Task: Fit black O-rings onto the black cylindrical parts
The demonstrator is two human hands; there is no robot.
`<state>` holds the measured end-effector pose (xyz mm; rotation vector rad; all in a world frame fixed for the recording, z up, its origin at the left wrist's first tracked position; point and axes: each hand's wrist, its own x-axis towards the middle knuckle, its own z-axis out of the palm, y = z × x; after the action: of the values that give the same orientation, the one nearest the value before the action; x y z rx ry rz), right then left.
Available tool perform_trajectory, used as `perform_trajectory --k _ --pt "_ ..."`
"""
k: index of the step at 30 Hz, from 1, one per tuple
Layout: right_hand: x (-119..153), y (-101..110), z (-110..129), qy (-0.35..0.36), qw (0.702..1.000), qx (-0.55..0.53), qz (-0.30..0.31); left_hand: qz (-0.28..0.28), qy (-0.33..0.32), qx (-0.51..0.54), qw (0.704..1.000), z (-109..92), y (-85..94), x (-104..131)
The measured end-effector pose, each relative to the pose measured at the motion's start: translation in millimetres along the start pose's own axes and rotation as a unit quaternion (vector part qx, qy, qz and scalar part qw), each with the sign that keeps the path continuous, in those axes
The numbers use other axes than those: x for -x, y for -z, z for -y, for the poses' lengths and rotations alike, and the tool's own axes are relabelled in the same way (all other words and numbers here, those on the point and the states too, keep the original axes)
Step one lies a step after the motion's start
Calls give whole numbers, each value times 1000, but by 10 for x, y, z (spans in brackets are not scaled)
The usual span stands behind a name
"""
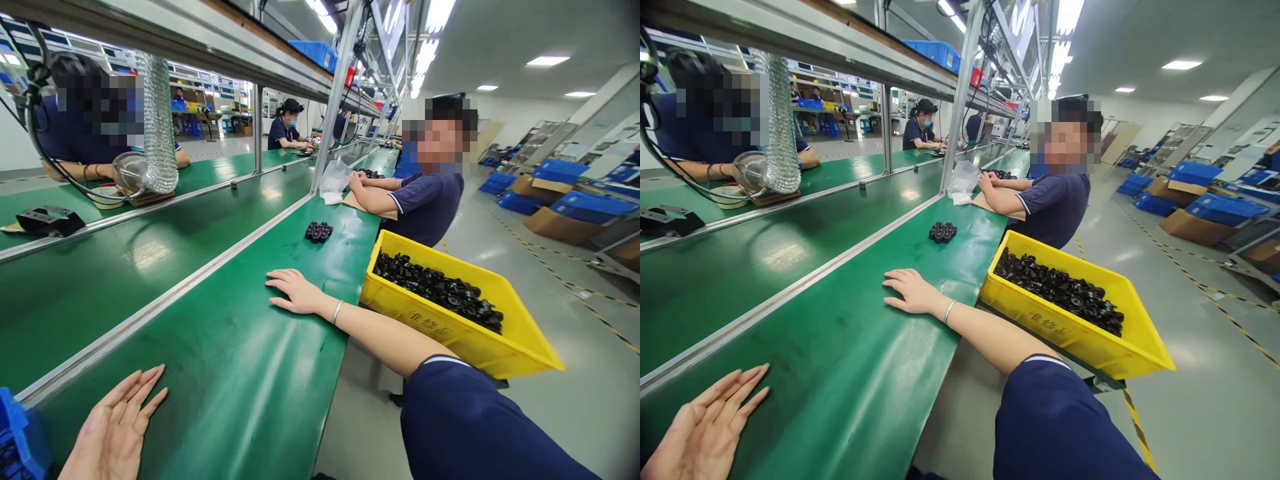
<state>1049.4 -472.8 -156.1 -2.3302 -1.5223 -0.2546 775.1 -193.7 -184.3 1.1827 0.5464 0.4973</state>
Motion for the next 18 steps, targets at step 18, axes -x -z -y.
perform_trajectory --k 18 --pt "267 -119 624 -4 999 28 -26 229 -376 -577 688 323 221 592"
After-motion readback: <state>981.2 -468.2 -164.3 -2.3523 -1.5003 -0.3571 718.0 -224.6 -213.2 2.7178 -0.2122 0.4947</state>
